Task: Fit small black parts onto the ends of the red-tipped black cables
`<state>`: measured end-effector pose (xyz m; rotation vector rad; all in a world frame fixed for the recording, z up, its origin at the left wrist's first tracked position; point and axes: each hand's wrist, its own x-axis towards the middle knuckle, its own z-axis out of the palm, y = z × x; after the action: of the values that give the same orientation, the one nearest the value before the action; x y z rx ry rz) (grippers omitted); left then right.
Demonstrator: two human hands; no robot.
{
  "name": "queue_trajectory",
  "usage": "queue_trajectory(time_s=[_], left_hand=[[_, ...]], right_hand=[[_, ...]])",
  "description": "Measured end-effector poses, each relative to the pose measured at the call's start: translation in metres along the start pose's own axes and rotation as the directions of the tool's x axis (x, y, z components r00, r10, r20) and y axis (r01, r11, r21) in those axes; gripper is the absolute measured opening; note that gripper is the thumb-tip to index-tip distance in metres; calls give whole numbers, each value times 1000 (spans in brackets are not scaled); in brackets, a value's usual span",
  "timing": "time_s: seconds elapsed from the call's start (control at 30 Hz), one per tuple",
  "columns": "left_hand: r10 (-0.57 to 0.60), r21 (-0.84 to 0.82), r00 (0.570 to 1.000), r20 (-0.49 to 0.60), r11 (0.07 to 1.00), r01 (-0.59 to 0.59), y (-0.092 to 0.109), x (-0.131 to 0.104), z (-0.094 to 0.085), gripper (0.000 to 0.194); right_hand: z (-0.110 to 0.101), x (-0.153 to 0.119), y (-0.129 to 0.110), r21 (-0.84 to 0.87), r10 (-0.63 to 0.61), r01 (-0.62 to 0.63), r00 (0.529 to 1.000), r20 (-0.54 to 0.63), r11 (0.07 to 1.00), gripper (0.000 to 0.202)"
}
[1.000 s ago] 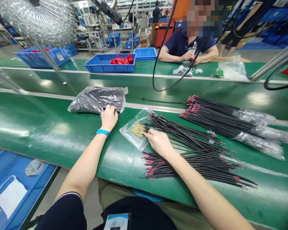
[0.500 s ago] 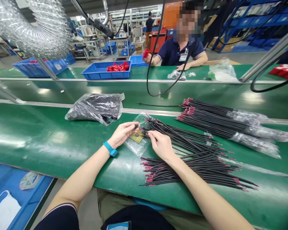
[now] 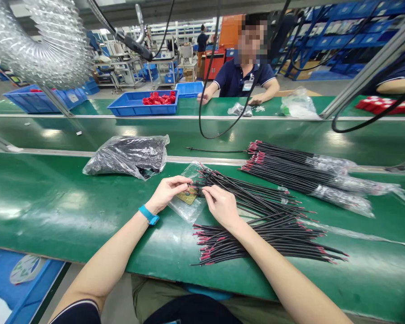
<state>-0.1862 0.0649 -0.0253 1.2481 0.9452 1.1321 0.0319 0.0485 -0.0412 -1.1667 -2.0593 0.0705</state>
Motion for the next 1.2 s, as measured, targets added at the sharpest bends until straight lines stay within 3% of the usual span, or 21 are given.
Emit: queue_trajectory(time_s=[0.2,0.47,0.63,0.77,0.83,0.93,1.2], left_hand=[[27,135,999,23,990,-30,3,-2,2,32],[-38,75,999,13,997,36,-3,-4,4,37],[-86,-20,993,77,996,88,-3,-8,13,66],[-141,43,990,7,989,140,-7,-8,15,45],[-102,143,995,-6,984,102,-7,-7,14,39],[-4,288,998,57,957,-12,-5,-7,11,32],[182,408,959,216,876,-258,-1,-15,23,21]], right_hand=[[-3,-2,-3,-83,-56,53,998,-29,995,26],[-5,-2,-4,-223,-182,168,982,-44,960,26],[-3,-3,-7,-192,-158,157,987,14,969,31],[-3,-3,-7,-159,-147,155,987,61,975,33],[-3,-4,-6,-138,-133,142,988,72,980,34],[-4,-3,-4,-48,-88,93,990,110,994,31],[-11,1,-6,262,85,-165,953,292,951,27]])
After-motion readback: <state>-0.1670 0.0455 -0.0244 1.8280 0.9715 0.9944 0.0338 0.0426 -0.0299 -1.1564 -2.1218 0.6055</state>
